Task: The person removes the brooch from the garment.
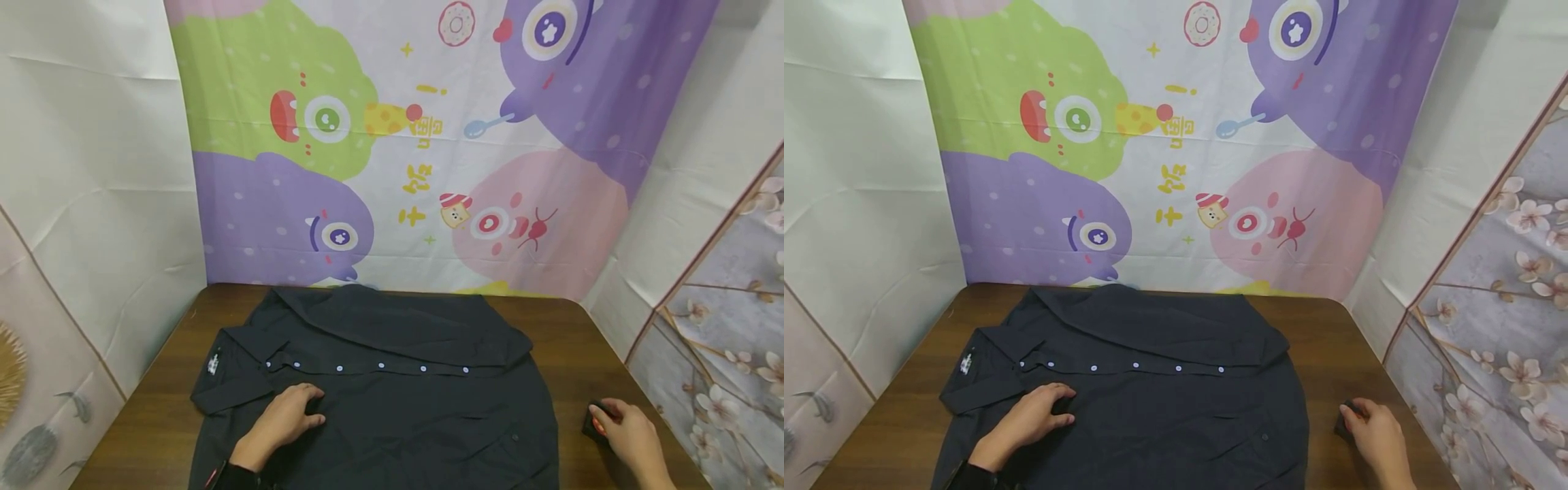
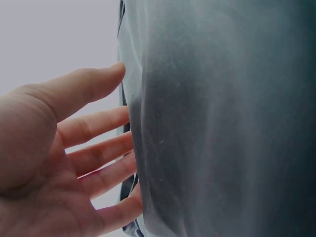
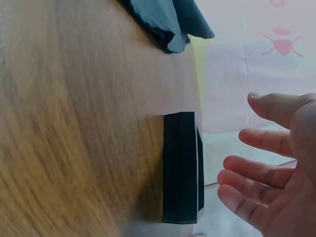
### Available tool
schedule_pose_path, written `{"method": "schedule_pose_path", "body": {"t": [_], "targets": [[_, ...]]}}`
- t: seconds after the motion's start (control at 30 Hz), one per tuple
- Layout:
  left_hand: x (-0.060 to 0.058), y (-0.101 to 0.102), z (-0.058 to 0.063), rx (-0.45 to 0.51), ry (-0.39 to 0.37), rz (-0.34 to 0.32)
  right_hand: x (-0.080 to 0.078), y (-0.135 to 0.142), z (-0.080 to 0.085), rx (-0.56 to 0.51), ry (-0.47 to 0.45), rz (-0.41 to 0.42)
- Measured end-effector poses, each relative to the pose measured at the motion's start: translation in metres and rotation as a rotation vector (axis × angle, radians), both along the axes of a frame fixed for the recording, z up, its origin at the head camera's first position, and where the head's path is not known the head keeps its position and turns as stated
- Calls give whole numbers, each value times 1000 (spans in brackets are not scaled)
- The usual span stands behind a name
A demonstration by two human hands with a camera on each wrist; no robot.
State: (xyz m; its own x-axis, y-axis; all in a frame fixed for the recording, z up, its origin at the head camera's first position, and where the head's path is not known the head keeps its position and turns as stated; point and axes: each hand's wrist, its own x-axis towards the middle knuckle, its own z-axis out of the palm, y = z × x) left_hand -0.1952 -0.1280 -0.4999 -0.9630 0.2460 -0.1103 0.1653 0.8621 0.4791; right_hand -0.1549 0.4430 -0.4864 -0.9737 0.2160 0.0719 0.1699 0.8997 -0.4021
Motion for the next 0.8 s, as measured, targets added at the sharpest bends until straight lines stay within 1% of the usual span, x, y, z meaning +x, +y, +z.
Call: {"method": "schedule_pose_path", "body": {"t": [0.2,0.37,0.53,0.67,0.8], "targets": [[2,1,0,3,23,7,-2,-7,7,-35,-23,-13],[2,1,0,7,26,7,-3,-10,10,-74,-34,-24],[2,1,-1,3,35,2,-4,-14,11,-89,0,-31],[1,0,-2,-5,32,2,-5,-19,12,-116,22,-32],[1,1,-2,-10,29,2,-7,-24,11,-122,57,-30]]}}
